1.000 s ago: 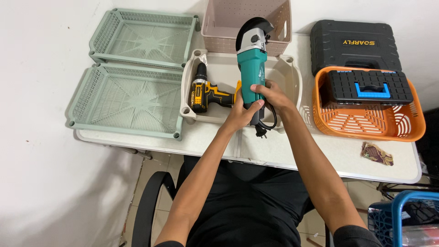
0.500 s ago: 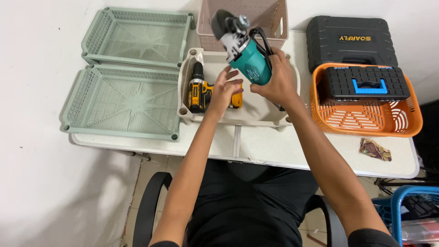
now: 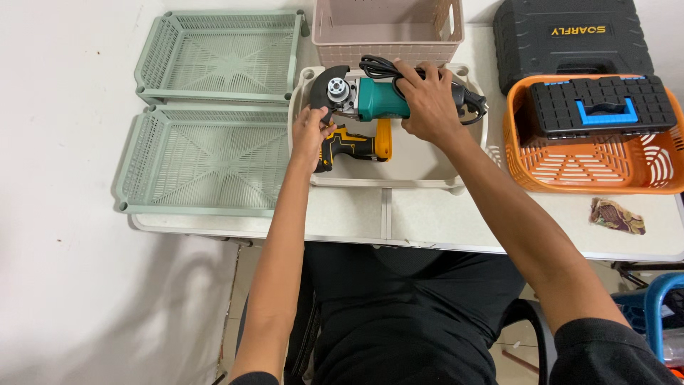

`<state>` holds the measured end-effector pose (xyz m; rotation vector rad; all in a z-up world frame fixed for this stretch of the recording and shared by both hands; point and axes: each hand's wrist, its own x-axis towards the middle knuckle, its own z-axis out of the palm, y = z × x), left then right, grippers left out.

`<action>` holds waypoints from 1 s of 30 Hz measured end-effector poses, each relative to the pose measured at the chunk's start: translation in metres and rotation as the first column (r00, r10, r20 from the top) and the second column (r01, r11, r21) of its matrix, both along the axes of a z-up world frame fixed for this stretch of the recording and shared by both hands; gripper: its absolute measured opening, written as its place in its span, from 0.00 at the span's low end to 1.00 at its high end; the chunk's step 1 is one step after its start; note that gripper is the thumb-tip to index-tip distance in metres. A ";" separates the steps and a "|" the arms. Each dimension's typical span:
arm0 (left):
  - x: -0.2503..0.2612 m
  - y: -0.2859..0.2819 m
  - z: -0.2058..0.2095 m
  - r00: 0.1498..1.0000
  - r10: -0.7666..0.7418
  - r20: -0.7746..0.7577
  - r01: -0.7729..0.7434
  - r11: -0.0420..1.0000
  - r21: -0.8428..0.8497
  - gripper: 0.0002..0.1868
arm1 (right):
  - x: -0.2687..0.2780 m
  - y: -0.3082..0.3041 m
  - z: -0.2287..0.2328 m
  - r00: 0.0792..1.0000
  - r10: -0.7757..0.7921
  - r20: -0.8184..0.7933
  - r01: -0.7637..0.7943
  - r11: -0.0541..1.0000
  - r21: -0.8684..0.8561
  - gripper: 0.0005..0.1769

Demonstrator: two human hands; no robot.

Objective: The person removes a cordless drill, an angle grinder, and a power strip from a blue shopping basket and places them into a beige plastic bin on a table. The person then adjusts the items within the bin to fit them neatly.

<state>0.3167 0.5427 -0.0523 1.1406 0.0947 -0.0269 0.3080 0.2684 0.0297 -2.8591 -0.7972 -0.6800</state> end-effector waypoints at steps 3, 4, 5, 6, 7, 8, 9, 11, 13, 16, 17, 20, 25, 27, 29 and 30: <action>0.008 0.000 0.001 0.997 -0.039 -0.074 0.050 0.988 0.149 0.16 | 0.014 -0.003 -0.004 0.999 -0.001 0.036 0.003 0.999 -0.049 0.35; 0.009 -0.002 0.004 0.996 -0.028 -0.086 0.047 0.973 0.224 0.17 | 0.019 -0.004 -0.005 0.999 0.000 0.045 0.003 0.999 -0.052 0.35; 0.009 -0.005 0.006 0.995 -0.016 -0.098 0.044 0.954 0.298 0.17 | 0.024 -0.004 -0.005 0.998 0.001 0.055 0.002 0.998 -0.055 0.35; 0.011 -0.007 0.010 0.995 -0.003 -0.104 0.041 0.928 0.370 0.18 | 0.028 -0.004 -0.005 0.999 0.002 0.054 0.000 0.999 -0.046 0.35; 0.013 -0.008 0.013 0.995 0.009 -0.104 0.036 0.906 0.423 0.19 | 0.031 -0.004 -0.006 0.999 0.004 0.052 -0.002 0.999 -0.036 0.35; 0.013 -0.009 0.013 0.994 0.020 -0.106 0.033 0.879 0.475 0.21 | 0.032 -0.003 -0.008 0.999 0.005 0.048 -0.003 1.000 -0.025 0.35; 0.014 -0.010 0.012 0.994 0.032 -0.107 0.029 0.850 0.526 0.22 | 0.034 -0.002 -0.010 1.000 -0.003 0.028 0.004 1.000 -0.017 0.36; 0.015 -0.010 0.005 0.990 0.079 0.118 -0.138 0.732 0.668 0.26 | 0.037 0.002 -0.015 1.000 -0.021 -0.012 0.021 1.000 0.000 0.37; 0.022 -0.012 -0.006 0.969 0.096 0.226 -0.236 0.624 0.745 0.29 | 0.040 0.004 -0.020 1.000 -0.026 0.003 0.026 0.999 -0.024 0.38; 0.027 -0.014 -0.028 0.972 0.130 0.197 -0.236 0.528 0.816 0.30 | 0.045 0.005 -0.030 1.000 -0.026 0.010 0.027 0.998 -0.061 0.39; 0.029 -0.014 -0.035 0.973 0.142 0.184 -0.231 0.507 0.831 0.29 | 0.045 0.004 -0.035 1.000 -0.026 0.008 0.027 0.997 -0.074 0.39; 0.031 -0.012 -0.052 0.971 0.153 0.184 -0.235 0.452 0.860 0.26 | 0.050 0.001 -0.047 0.999 -0.002 -0.050 0.001 1.000 -0.013 0.40; 0.034 -0.015 -0.059 0.941 0.144 0.307 -0.336 0.286 0.897 0.32 | 0.055 -0.004 -0.060 0.996 -0.016 -0.087 0.015 1.000 -0.004 0.41; 0.034 -0.018 -0.057 0.953 0.118 0.279 -0.298 0.194 0.935 0.35 | 0.055 -0.005 -0.065 0.994 -0.022 -0.109 0.024 0.999 0.022 0.41; 0.036 -0.025 -0.051 0.967 0.141 0.211 -0.230 0.132 0.964 0.31 | 0.055 -0.004 -0.070 0.991 -0.027 -0.128 0.033 0.998 0.044 0.41; 0.034 -0.027 -0.049 0.973 0.155 0.171 -0.188 0.101 0.977 0.30 | 0.053 -0.004 -0.074 0.988 -0.031 -0.149 0.041 0.997 0.065 0.41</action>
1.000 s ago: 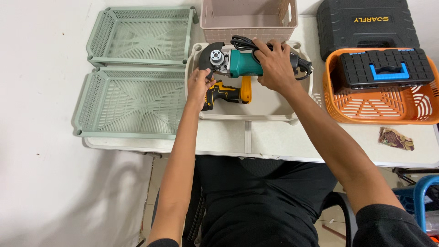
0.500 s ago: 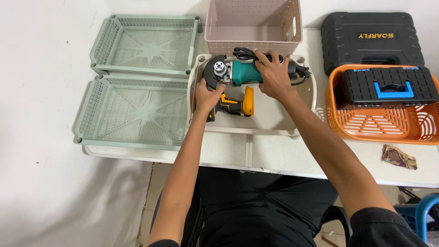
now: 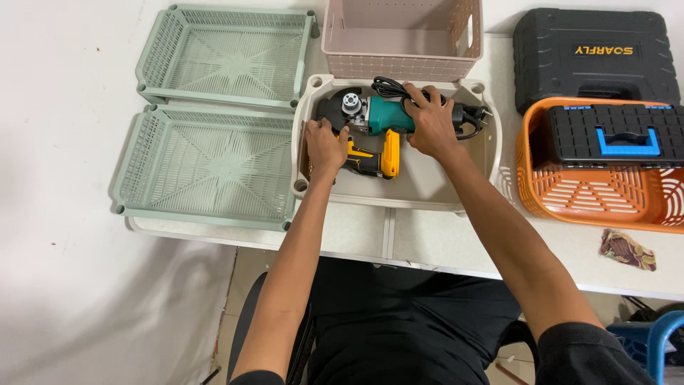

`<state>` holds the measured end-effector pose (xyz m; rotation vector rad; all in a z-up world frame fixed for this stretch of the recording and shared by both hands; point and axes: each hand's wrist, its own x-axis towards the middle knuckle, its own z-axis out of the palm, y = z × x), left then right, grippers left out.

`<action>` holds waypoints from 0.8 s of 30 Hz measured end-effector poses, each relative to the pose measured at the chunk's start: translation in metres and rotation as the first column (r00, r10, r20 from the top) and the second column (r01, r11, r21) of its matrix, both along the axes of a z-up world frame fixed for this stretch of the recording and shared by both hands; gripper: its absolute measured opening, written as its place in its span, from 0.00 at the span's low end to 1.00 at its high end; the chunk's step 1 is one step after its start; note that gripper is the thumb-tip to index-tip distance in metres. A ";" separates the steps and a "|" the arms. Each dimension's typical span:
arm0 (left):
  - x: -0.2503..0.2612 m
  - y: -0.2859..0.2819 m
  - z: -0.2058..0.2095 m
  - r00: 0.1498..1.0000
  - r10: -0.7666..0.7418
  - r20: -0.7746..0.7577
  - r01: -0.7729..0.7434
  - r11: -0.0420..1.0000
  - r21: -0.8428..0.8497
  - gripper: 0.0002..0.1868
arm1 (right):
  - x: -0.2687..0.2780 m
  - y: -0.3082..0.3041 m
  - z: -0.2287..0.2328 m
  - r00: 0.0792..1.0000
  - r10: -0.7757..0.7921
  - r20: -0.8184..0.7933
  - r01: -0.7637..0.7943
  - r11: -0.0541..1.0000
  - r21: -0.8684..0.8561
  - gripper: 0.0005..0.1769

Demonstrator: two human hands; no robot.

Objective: The person removes a cordless drill, an angle grinder, and a power strip from a blue shopping basket and places them into a beige plastic bin on a table. The person then adjusts the items within the bin to fit them neatly.

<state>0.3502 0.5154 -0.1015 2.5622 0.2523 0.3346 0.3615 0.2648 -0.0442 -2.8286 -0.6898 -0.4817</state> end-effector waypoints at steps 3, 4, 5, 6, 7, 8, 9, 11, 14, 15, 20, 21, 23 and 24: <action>-0.005 -0.009 0.011 0.998 0.028 0.063 -0.029 1.000 0.011 0.30 | -0.004 -0.002 -0.008 0.999 -0.016 -0.028 0.018 0.999 0.041 0.40; -0.005 -0.012 0.016 0.998 0.028 0.049 -0.028 1.000 0.009 0.30 | -0.003 -0.001 -0.009 1.000 -0.015 -0.014 0.015 0.999 0.041 0.40; -0.007 -0.014 0.020 0.999 0.027 0.035 -0.028 1.000 0.007 0.29 | -0.002 -0.002 -0.010 1.000 -0.013 0.000 0.013 0.999 0.042 0.39; -0.011 -0.015 0.022 1.000 0.026 0.016 -0.027 1.000 0.007 0.28 | -0.002 -0.002 -0.013 1.000 -0.020 -0.003 0.020 0.999 0.035 0.39; -0.015 -0.016 0.024 0.998 0.030 0.046 -0.031 0.999 0.025 0.28 | -0.003 -0.002 -0.015 1.000 -0.027 -0.006 0.027 0.999 0.028 0.39; -0.017 -0.018 0.027 0.996 0.031 0.081 -0.035 0.998 0.043 0.28 | -0.001 -0.003 -0.015 0.999 -0.035 -0.004 0.035 0.999 0.020 0.39; -0.017 -0.020 0.029 0.993 0.032 0.116 -0.039 0.997 0.061 0.28 | 0.001 -0.005 -0.016 1.000 -0.028 -0.005 0.029 0.999 0.038 0.39; -0.023 -0.024 0.028 0.993 0.015 0.116 -0.022 0.998 0.065 0.25 | 0.000 -0.008 -0.020 1.000 -0.013 -0.020 0.014 0.997 0.074 0.39; -0.024 -0.024 0.028 0.985 -0.014 0.170 -0.001 0.996 0.090 0.22 | 0.001 -0.009 -0.022 0.999 -0.035 -0.015 0.036 0.997 0.066 0.39; -0.024 -0.024 0.028 0.981 -0.022 0.193 0.002 0.995 0.101 0.21 | 0.003 -0.009 -0.022 1.000 -0.028 -0.005 0.028 0.998 0.064 0.40; -0.025 -0.013 0.020 0.974 -0.123 0.191 0.092 0.983 0.160 0.24 | 0.002 -0.012 -0.025 0.998 -0.026 -0.055 0.032 0.993 0.109 0.44; -0.027 -0.008 0.017 0.971 -0.150 0.186 0.113 0.974 0.195 0.25 | 0.002 -0.012 -0.025 0.999 -0.029 -0.046 0.034 0.993 0.113 0.44; -0.031 0.005 0.010 0.964 -0.189 0.187 0.159 0.974 0.164 0.21 | 0.001 -0.013 -0.025 0.999 -0.035 -0.036 0.039 0.992 0.121 0.44; -0.029 0.008 0.009 0.958 -0.210 0.196 0.183 0.972 0.149 0.19 | 0.003 -0.012 -0.023 0.998 -0.037 -0.046 0.043 0.991 0.123 0.44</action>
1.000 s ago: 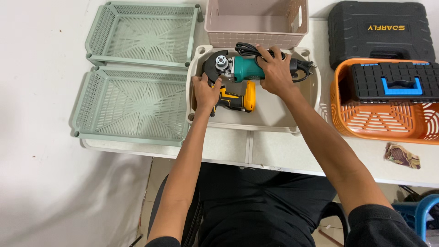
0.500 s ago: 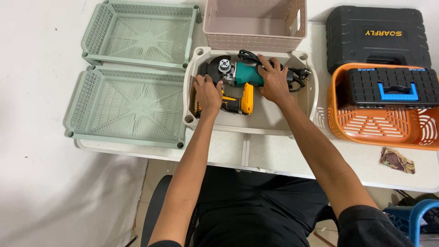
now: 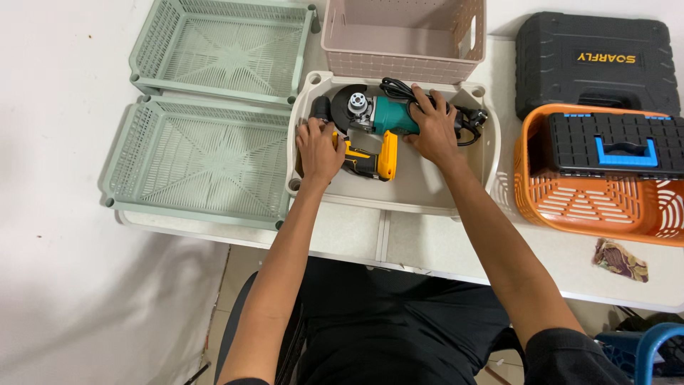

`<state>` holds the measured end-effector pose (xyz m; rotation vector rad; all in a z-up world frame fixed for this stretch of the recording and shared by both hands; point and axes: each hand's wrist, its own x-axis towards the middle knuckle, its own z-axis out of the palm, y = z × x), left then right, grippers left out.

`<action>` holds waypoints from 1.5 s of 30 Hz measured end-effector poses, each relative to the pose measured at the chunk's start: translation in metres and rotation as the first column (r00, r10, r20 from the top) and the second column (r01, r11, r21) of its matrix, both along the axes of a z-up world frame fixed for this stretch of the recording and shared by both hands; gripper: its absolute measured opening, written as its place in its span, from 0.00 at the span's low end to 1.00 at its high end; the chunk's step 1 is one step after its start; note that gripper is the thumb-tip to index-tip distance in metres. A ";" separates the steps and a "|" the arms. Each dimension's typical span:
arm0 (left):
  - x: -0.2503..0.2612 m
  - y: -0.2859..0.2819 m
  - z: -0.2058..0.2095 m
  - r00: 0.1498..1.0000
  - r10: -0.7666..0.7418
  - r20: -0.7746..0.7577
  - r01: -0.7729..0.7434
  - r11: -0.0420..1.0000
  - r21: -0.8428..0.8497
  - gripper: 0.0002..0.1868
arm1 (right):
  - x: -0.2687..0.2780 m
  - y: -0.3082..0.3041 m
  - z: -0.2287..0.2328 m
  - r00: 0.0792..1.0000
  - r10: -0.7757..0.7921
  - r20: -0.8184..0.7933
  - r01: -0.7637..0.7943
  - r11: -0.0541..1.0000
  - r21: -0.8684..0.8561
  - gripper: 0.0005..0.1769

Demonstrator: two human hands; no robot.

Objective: The person removes a cordless drill, an angle grinder, and a power strip from a blue shopping basket and places them into a beige plastic bin on a table. The person then adjusts the items within the bin to fit them neatly.

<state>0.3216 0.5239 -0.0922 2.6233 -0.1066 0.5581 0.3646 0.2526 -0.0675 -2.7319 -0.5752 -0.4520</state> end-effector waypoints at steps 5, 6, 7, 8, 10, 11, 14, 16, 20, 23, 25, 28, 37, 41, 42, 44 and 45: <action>0.004 -0.001 -0.006 0.999 0.047 0.021 -0.048 0.997 0.052 0.25 | 0.000 0.000 0.004 0.997 0.001 -0.083 0.002 0.999 0.038 0.39; 0.003 -0.003 -0.007 0.999 0.049 0.020 -0.050 0.997 0.056 0.26 | -0.002 -0.002 0.004 0.997 0.014 -0.075 -0.010 0.999 0.053 0.37; 0.001 -0.004 -0.007 0.999 0.050 -0.003 -0.050 0.998 0.039 0.26 | -0.005 -0.005 0.003 0.997 0.026 -0.067 -0.022 0.997 0.069 0.36; 0.003 -0.004 -0.006 0.998 0.052 -0.023 -0.052 0.998 0.021 0.26 | -0.005 -0.008 0.004 0.998 0.040 -0.055 -0.035 0.996 0.083 0.34; 0.004 -0.005 -0.004 0.997 0.056 -0.043 -0.056 0.998 0.005 0.25 | -0.009 -0.015 0.004 0.997 0.071 -0.033 -0.066 0.988 0.141 0.32; 0.004 -0.005 -0.003 0.997 0.060 -0.043 -0.060 0.998 0.007 0.25 | -0.011 -0.019 0.004 0.996 0.087 -0.022 -0.082 0.982 0.169 0.30; 0.004 -0.008 -0.003 0.996 0.071 -0.062 -0.071 0.997 0.004 0.25 | -0.015 -0.034 0.006 0.994 0.107 -0.024 -0.097 0.961 0.259 0.22; 0.004 -0.012 -0.002 0.996 0.066 -0.065 -0.068 0.998 -0.015 0.24 | -0.018 -0.045 0.012 0.999 0.046 0.015 -0.048 0.971 0.234 0.22; 0.005 -0.025 0.001 0.999 0.013 0.036 -0.010 0.996 -0.088 0.18 | -0.020 -0.069 0.027 0.994 -0.044 0.096 0.030 0.989 0.144 0.28; 0.008 -0.044 0.004 0.989 -0.084 0.126 0.105 0.980 -0.171 0.14 | -0.023 -0.081 0.031 0.988 -0.070 0.137 0.076 0.996 -0.039 0.48; 0.009 -0.059 0.004 0.969 -0.185 0.164 0.220 0.949 -0.228 0.14 | -0.024 -0.082 0.027 0.983 -0.101 0.156 0.121 0.985 -0.123 0.53; 0.010 -0.083 0.002 0.926 -0.337 0.170 0.373 0.884 -0.283 0.18 | -0.022 -0.080 0.021 0.985 -0.170 0.034 0.173 0.964 -0.201 0.48; 0.002 -0.113 -0.015 0.920 -0.391 0.012 0.384 0.898 -0.216 0.10 | -0.025 -0.083 0.028 0.981 -0.180 -0.076 0.181 0.983 0.019 0.22; -0.002 -0.111 -0.017 0.920 -0.391 0.032 0.388 0.895 -0.219 0.10 | -0.035 -0.081 0.036 0.985 -0.149 -0.088 0.164 0.968 0.192 0.12; -0.001 -0.112 -0.016 0.918 -0.393 0.048 0.394 0.894 -0.215 0.09 | -0.036 -0.081 0.039 0.990 -0.131 -0.054 0.141 0.959 0.248 0.11; 0.000 -0.111 -0.015 0.914 -0.397 0.085 0.406 0.884 -0.233 0.09 | -0.041 -0.081 0.042 0.995 -0.100 0.012 0.089 0.932 0.352 0.11; -0.001 -0.111 -0.014 0.912 -0.398 0.102 0.411 0.879 -0.243 0.08 | -0.044 -0.081 0.043 0.995 -0.098 0.034 0.078 0.922 0.379 0.10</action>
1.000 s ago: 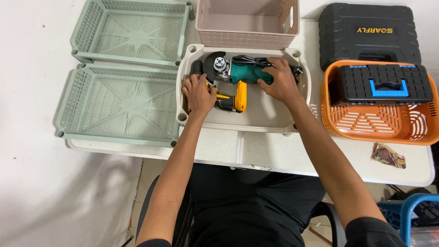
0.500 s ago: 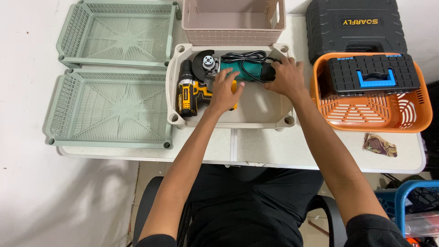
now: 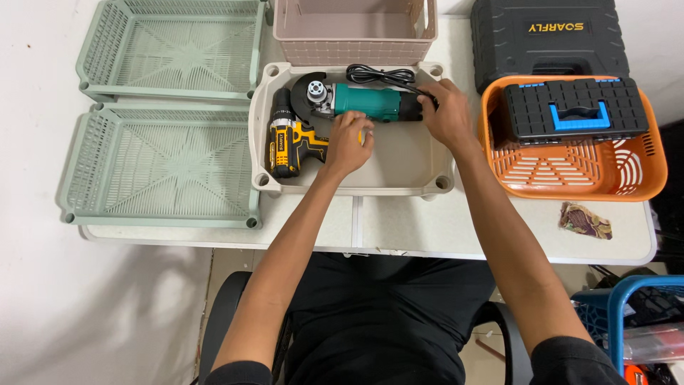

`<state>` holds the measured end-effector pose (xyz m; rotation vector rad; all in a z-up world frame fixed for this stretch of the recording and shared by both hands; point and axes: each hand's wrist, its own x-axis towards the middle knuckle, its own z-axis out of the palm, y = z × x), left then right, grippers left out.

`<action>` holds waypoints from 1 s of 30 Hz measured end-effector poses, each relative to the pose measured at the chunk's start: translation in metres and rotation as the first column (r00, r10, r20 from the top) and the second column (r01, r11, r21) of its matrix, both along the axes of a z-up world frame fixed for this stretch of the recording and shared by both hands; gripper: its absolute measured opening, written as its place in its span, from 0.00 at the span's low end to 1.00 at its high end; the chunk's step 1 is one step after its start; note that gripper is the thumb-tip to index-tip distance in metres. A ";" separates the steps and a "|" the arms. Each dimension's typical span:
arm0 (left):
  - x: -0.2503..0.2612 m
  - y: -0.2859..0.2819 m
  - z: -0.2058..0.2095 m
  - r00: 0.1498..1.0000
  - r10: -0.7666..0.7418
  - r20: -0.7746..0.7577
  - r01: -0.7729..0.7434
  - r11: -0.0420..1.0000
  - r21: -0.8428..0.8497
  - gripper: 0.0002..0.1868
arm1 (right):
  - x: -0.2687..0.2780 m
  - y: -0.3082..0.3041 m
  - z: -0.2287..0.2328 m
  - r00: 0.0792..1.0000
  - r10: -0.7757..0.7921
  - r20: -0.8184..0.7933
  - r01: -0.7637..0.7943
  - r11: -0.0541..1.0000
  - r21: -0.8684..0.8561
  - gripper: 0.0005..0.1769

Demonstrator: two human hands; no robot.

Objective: The person removes a cordless drill, an angle grinder, and a power strip from a blue shopping basket and places them into a beige plastic bin on a table. The person then adjusts the items within the bin to fit them neatly.

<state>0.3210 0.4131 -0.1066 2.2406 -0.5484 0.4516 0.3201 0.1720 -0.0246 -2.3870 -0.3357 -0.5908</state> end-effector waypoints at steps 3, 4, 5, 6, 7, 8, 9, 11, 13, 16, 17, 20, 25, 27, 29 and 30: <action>0.013 0.003 0.008 0.999 -0.030 0.044 0.034 0.993 -0.109 0.06 | -0.003 0.004 0.004 0.996 0.011 0.087 -0.015 0.999 0.045 0.10; 0.019 0.005 0.011 0.998 -0.007 0.064 0.014 0.994 -0.112 0.08 | -0.005 0.006 0.004 0.994 0.016 0.113 -0.020 0.999 0.037 0.09; 0.030 0.003 0.016 0.996 0.010 0.087 0.000 0.993 -0.118 0.09 | -0.006 0.006 0.005 0.990 0.015 0.142 -0.019 0.999 0.025 0.09; 0.040 0.002 0.021 0.993 0.028 0.111 -0.014 0.992 -0.124 0.10 | -0.006 0.008 0.005 0.991 0.019 0.132 -0.025 0.998 0.050 0.09; 0.049 0.000 0.025 0.987 0.068 0.148 -0.058 0.996 -0.069 0.15 | -0.007 0.008 0.004 0.992 0.015 0.124 -0.024 0.997 0.073 0.09; 0.058 0.000 0.028 0.977 0.106 0.187 -0.105 0.994 -0.016 0.20 | -0.007 0.007 0.004 0.993 0.011 0.115 -0.022 0.995 0.095 0.08; 0.067 0.001 0.031 0.963 0.141 0.229 -0.154 0.987 0.037 0.24 | -0.007 0.006 0.003 0.992 0.014 0.123 -0.027 0.995 0.101 0.08; 0.081 -0.001 0.036 0.974 0.107 0.201 -0.139 0.978 0.155 0.29 | -0.005 0.005 0.002 0.990 0.024 0.136 -0.040 0.993 0.114 0.08; 0.087 -0.006 0.037 0.994 0.073 0.081 -0.089 0.972 0.215 0.26 | -0.004 0.003 0.000 0.988 0.039 0.151 -0.056 0.993 0.109 0.08; 0.082 -0.008 0.037 0.993 0.031 -0.111 -0.012 0.985 0.173 0.15 | -0.002 0.002 -0.002 0.988 0.035 0.150 -0.051 0.993 0.109 0.08; 0.080 -0.008 0.038 0.996 0.026 -0.090 -0.013 0.990 0.141 0.15 | -0.001 0.002 -0.002 0.989 0.029 0.145 -0.045 0.993 0.111 0.08; 0.078 -0.001 0.046 0.987 -0.020 -0.157 0.011 0.998 -0.058 0.14 | 0.000 0.001 -0.004 0.986 0.024 0.164 -0.041 0.994 0.102 0.08; 0.070 0.014 0.054 0.994 -0.092 -0.064 0.075 0.969 -0.235 0.14 | 0.003 0.003 -0.007 0.994 -0.057 0.094 0.049 0.996 0.079 0.12; 0.066 0.017 0.054 0.992 -0.127 -0.016 0.114 0.938 -0.326 0.14 | 0.005 0.004 -0.008 0.995 -0.087 0.056 0.081 0.991 0.108 0.15; 0.062 0.019 0.053 0.994 -0.109 -0.034 0.092 0.941 -0.327 0.14 | 0.010 0.004 -0.008 0.993 -0.118 0.020 0.113 0.979 0.167 0.19; 0.060 0.020 0.053 0.994 -0.100 -0.042 0.081 0.941 -0.328 0.14 | 0.012 0.004 -0.008 0.992 -0.122 0.044 0.115 0.983 0.144 0.18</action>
